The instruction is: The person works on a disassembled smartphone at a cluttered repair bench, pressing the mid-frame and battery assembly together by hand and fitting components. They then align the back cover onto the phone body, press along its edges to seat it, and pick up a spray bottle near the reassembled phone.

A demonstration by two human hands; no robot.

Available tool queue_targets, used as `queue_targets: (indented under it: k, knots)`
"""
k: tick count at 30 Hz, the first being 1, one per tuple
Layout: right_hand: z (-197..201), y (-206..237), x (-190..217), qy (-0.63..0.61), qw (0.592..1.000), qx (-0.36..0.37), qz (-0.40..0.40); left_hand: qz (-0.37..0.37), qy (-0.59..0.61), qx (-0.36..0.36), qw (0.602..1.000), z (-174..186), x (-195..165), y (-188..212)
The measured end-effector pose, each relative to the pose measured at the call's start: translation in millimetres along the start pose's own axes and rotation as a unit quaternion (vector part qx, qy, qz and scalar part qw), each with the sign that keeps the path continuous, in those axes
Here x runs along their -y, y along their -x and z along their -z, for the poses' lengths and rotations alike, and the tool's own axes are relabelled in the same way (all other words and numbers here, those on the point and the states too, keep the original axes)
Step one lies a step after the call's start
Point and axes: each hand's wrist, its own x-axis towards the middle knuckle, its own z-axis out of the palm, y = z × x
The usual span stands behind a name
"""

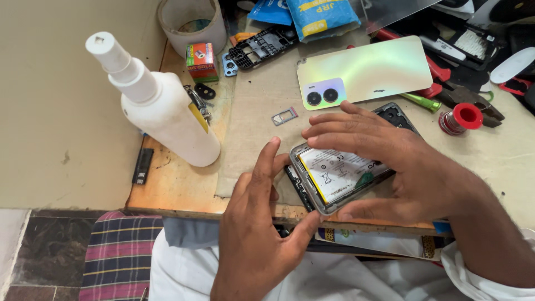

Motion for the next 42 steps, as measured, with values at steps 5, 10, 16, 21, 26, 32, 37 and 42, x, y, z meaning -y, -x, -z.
queue_targets:
  k: [5,10,16,21,26,32,37,42]
  knots:
    - [0,-1,-3,-0.004,1.0,0.01,0.005,-0.014,0.023,-0.005,1.0,1,6,-2]
    - [-1,0,-3,0.0,1.0,0.005,0.011,-0.018,0.036,-0.017,0.999,0,10,-5]
    - [-1,0,-4,0.003,1.0,0.013,0.007,-0.011,-0.008,0.0,1.0,-2,7,-5]
    - [-3,-2,-2,-0.01,1.0,-0.007,0.022,-0.016,0.003,0.004,1.0,-1,7,-3]
    - [-3,-5,0,-0.014,1.0,0.0,0.021,-0.013,-0.007,0.012,1.0,1,6,-3]
    - [-11,-9,-6,0.088,0.994,0.047,0.046,-0.073,0.057,0.02,0.995,14,12,2]
    - [-15,-9,-6,0.087,0.994,0.055,0.034,-0.084,-0.011,0.027,0.996,13,13,3]
    - [-13,-9,-3,0.102,0.993,0.05,0.044,-0.096,-0.071,0.053,0.991,11,10,-1]
